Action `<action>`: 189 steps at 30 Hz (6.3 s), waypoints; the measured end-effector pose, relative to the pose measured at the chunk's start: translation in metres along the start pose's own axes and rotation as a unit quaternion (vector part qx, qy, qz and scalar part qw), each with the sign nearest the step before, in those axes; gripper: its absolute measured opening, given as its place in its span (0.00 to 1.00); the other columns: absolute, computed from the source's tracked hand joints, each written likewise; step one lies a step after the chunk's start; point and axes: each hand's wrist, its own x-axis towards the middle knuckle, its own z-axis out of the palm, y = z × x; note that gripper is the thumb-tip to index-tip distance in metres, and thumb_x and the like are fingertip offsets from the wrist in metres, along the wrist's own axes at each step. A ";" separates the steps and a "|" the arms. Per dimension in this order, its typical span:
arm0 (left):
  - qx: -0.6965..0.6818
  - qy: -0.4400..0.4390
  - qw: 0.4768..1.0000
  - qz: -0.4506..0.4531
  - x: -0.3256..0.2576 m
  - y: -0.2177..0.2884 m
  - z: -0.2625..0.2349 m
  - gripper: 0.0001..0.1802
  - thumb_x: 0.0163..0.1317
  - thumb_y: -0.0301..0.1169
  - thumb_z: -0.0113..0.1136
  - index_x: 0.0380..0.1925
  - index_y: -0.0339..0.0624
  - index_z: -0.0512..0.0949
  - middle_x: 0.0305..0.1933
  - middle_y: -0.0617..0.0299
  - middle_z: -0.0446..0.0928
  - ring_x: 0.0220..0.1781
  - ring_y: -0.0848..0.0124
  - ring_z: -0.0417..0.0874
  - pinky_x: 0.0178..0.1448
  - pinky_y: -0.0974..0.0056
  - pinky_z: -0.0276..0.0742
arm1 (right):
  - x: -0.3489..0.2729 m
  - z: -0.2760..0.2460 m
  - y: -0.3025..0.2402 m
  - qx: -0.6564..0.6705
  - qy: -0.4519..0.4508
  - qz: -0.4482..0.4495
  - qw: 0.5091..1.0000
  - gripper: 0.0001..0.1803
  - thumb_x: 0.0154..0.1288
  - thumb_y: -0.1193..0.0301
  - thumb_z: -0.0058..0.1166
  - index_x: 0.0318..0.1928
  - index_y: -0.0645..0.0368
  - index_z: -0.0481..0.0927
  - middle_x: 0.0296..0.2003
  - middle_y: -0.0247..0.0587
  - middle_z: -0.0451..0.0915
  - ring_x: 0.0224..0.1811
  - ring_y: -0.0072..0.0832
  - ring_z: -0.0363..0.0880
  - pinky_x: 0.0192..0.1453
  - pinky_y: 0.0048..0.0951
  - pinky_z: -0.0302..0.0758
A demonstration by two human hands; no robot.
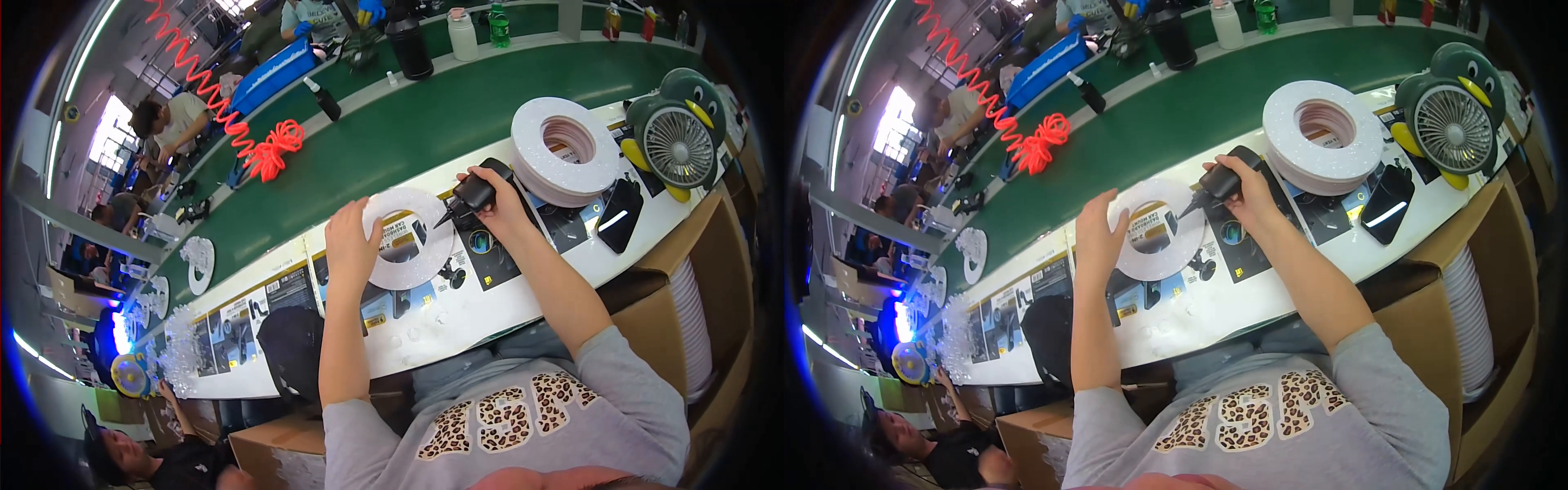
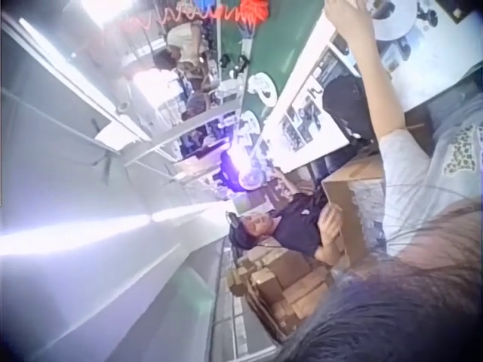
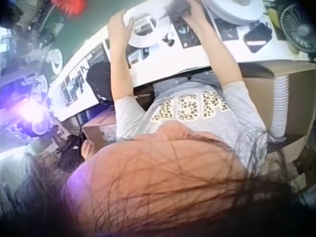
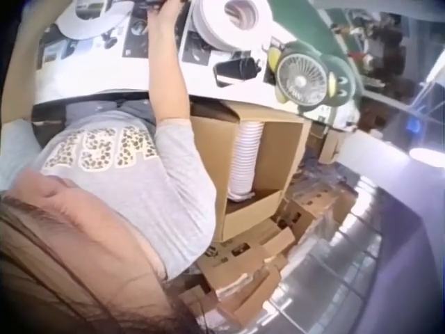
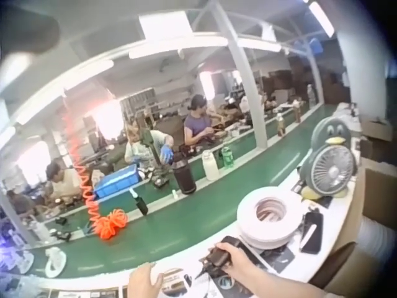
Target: Applying adhesive to circular LED boards and attaching housing rings in an industrial assembly line.
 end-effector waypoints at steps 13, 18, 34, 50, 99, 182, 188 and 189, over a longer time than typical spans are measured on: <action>0.083 -0.297 0.950 0.055 -0.044 0.039 0.006 0.35 0.42 0.41 0.76 0.49 0.37 0.73 0.49 0.49 0.76 0.54 0.51 0.76 0.58 0.53 0.70 | 0.001 0.001 -0.001 0.246 -0.055 0.060 0.966 0.14 0.65 0.60 0.57 0.41 0.56 0.76 0.43 0.37 0.81 0.11 0.17 0.59 0.13 0.15 0.55; -0.006 -0.331 0.943 0.016 -0.035 0.031 0.000 0.30 0.42 0.38 0.75 0.47 0.41 0.79 0.49 0.53 0.77 0.53 0.55 0.78 0.58 0.54 0.71 | -0.004 0.005 -0.003 0.257 -0.055 0.064 0.963 0.13 0.65 0.60 0.57 0.41 0.56 0.76 0.44 0.37 0.81 0.11 0.17 0.60 0.13 0.15 0.55; 0.136 0.024 0.990 -0.029 0.079 -0.044 0.006 0.28 0.53 0.29 0.66 0.57 0.43 0.73 0.59 0.52 0.73 0.63 0.54 0.72 0.66 0.47 0.66 | 0.012 -0.007 0.002 0.290 -0.044 0.063 0.954 0.12 0.66 0.62 0.55 0.42 0.54 0.73 0.46 0.39 0.80 0.11 0.18 0.58 0.12 0.18 0.56; 0.028 -0.183 0.941 0.283 0.083 0.232 0.089 0.37 0.56 0.50 0.64 0.61 0.42 0.69 0.56 0.54 0.77 0.62 0.60 0.75 0.73 0.40 0.55 | 0.036 -0.032 0.050 0.224 -0.161 -0.141 0.951 0.19 0.70 0.69 0.47 0.59 0.57 0.67 0.59 0.43 0.68 0.67 0.35 0.66 0.71 0.38 0.62; -0.026 -0.239 0.960 0.140 -0.020 0.040 0.023 0.30 0.38 0.29 0.78 0.46 0.41 0.78 0.46 0.55 0.81 0.51 0.52 0.77 0.57 0.53 0.70 | -0.007 0.002 -0.009 0.238 -0.100 0.008 0.966 0.15 0.61 0.62 0.63 0.43 0.53 0.77 0.41 0.41 0.84 0.40 0.28 0.84 0.48 0.26 0.81; -0.050 -0.011 0.999 -0.002 -0.012 -0.010 0.077 0.24 0.53 0.30 0.63 0.52 0.41 0.74 0.56 0.52 0.75 0.65 0.54 0.70 0.71 0.45 0.58 | -0.048 0.029 0.010 -0.153 -0.247 -0.167 0.942 0.21 0.49 0.81 0.53 0.47 0.59 0.70 0.35 0.38 0.72 0.45 0.30 0.72 0.61 0.36 0.68; -0.030 0.001 0.999 -0.019 -0.012 -0.014 0.077 0.24 0.53 0.30 0.62 0.52 0.41 0.74 0.56 0.53 0.75 0.65 0.54 0.70 0.70 0.45 0.59 | -0.048 0.029 0.011 -0.181 -0.270 -0.153 0.933 0.20 0.48 0.80 0.54 0.45 0.60 0.71 0.34 0.38 0.74 0.43 0.29 0.74 0.58 0.34 0.69; -0.029 0.000 0.999 -0.020 -0.012 -0.015 0.078 0.24 0.53 0.30 0.62 0.52 0.41 0.74 0.56 0.53 0.75 0.65 0.54 0.70 0.70 0.45 0.59 | -0.048 0.029 0.012 -0.181 -0.270 -0.152 0.933 0.20 0.48 0.80 0.54 0.45 0.60 0.71 0.34 0.38 0.74 0.43 0.29 0.74 0.58 0.34 0.69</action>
